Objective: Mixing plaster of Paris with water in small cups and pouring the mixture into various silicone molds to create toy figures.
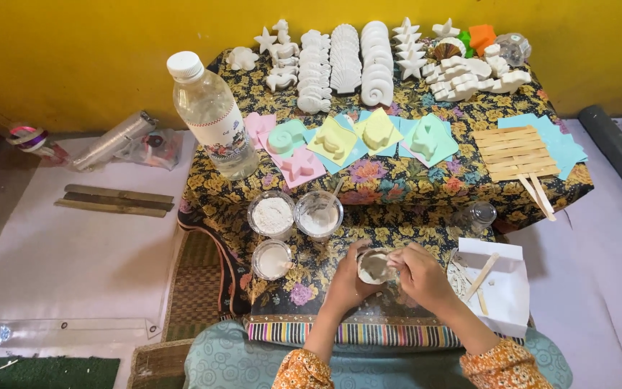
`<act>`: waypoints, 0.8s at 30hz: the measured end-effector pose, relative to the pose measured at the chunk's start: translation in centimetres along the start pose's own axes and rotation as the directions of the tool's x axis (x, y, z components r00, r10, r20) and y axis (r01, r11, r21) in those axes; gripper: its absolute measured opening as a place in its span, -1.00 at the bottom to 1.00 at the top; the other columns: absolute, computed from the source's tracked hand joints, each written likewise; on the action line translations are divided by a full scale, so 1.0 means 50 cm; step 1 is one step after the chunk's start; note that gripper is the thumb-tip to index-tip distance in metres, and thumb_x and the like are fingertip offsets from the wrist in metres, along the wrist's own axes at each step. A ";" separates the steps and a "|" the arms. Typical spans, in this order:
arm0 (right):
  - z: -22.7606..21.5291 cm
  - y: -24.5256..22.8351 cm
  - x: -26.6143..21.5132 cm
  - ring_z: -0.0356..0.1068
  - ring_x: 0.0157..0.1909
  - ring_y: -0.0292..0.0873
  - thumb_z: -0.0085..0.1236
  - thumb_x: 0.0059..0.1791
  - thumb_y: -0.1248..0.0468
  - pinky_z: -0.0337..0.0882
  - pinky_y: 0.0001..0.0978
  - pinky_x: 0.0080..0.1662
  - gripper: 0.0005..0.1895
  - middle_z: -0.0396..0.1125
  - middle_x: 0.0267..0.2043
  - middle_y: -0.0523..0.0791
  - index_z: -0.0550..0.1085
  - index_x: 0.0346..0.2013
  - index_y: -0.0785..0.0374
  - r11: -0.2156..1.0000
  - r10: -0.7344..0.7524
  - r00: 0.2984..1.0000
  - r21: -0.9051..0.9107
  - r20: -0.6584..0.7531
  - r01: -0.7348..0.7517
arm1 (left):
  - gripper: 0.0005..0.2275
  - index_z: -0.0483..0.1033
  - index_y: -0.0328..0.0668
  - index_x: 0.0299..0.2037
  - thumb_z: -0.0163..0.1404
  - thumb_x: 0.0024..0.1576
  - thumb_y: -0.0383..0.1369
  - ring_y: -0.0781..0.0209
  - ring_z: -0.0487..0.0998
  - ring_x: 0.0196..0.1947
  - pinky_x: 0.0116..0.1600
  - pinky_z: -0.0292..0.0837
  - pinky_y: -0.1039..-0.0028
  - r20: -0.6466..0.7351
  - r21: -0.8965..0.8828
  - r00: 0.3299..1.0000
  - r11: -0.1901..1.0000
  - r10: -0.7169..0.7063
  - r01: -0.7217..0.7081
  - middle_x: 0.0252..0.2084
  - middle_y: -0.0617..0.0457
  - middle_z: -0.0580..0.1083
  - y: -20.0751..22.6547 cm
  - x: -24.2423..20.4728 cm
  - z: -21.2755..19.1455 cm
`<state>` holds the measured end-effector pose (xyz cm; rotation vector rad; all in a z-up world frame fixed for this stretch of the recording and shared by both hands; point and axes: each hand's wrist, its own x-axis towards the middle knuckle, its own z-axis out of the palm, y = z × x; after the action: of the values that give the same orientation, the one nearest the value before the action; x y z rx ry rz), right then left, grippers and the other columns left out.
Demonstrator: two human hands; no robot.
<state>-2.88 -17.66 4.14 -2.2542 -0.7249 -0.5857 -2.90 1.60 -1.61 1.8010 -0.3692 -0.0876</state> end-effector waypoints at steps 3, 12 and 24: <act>-0.031 -0.026 0.009 0.30 -0.55 -0.18 0.13 0.01 0.33 0.41 -0.46 -0.42 -0.82 0.30 -0.62 -0.21 0.50 -0.50 0.13 0.999 -0.026 0.999 0.041 -0.035 0.027 | -0.24 0.19 -0.13 0.26 0.33 -0.14 -0.23 -0.38 0.56 0.05 0.11 0.50 -0.08 -0.017 -0.039 1.000 0.999 -0.022 0.021 0.00 -0.28 0.54 0.027 0.002 -0.006; -0.117 -0.043 0.108 0.28 -0.34 -0.25 0.10 0.03 0.33 0.39 -0.47 -0.16 -0.88 0.37 -0.47 -0.24 0.39 -0.39 0.07 0.784 -0.492 0.794 -0.216 0.356 0.582 | -0.15 0.23 -0.06 0.28 0.31 -0.34 -0.33 -0.32 0.60 -0.06 -0.09 0.48 -0.01 0.167 -0.102 0.979 0.985 -0.118 0.136 -0.12 -0.33 0.55 0.063 0.018 -0.009; -0.158 -0.022 -0.021 0.37 -0.27 -0.24 0.14 -0.22 0.48 0.41 -0.35 -0.19 -0.74 0.46 -0.21 -0.19 0.46 -0.26 0.25 0.965 -0.195 0.939 -0.118 0.282 0.236 | -0.41 0.43 -0.18 0.04 0.27 -0.30 -0.50 0.04 0.56 -0.09 0.07 0.45 0.28 -0.101 -0.057 0.968 0.970 0.228 -0.235 -0.09 0.00 0.52 0.065 0.013 0.043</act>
<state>-5.94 -23.07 9.26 -2.4407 -1.1085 -0.4526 -3.48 -1.27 1.01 1.6762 -0.5012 0.1462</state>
